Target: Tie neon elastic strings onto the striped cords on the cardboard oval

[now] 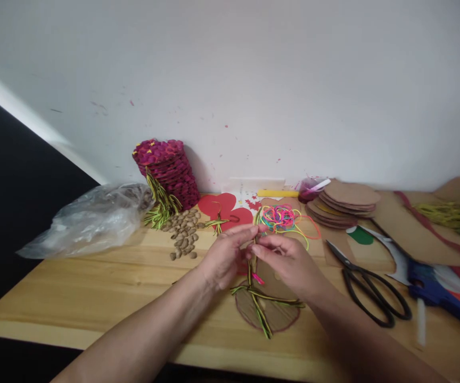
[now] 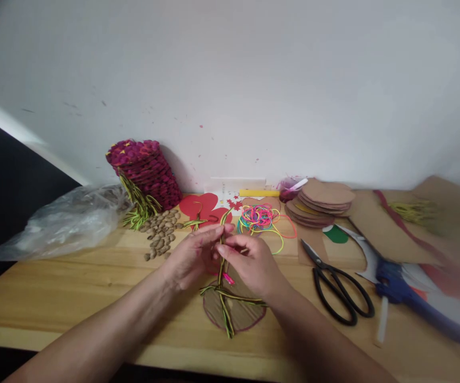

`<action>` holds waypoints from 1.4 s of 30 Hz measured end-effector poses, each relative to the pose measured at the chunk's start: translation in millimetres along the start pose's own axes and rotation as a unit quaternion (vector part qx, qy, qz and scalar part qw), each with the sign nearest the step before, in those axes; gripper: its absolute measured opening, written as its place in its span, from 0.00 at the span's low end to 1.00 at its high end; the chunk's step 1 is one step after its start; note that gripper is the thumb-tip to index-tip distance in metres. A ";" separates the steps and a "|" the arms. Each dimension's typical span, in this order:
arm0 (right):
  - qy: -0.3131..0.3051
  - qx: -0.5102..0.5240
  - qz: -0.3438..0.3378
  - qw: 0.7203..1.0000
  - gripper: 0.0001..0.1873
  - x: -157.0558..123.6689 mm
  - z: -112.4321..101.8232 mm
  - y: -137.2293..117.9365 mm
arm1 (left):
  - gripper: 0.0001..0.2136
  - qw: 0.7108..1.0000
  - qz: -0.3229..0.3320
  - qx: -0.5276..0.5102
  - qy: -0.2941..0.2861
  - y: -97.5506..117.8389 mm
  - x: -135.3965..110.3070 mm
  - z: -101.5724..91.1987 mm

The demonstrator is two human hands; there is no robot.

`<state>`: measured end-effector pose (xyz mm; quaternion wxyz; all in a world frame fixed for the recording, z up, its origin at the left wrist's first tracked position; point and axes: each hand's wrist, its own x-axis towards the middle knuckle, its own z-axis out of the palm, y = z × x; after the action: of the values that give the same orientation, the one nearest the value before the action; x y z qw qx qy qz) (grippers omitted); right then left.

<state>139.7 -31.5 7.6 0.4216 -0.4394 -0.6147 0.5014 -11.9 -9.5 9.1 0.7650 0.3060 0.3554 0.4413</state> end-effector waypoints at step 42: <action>0.152 -0.136 -0.049 0.978 0.05 -2.2 -2.5 -8.6 | 0.09 0.999 -0.003 -0.050 -0.002 -1.4 1.8 1.5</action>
<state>141.6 -34.0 16.2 0.4703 -0.5333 -0.6265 0.3194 -9.3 -8.7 8.4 0.7818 0.2670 0.3320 0.4553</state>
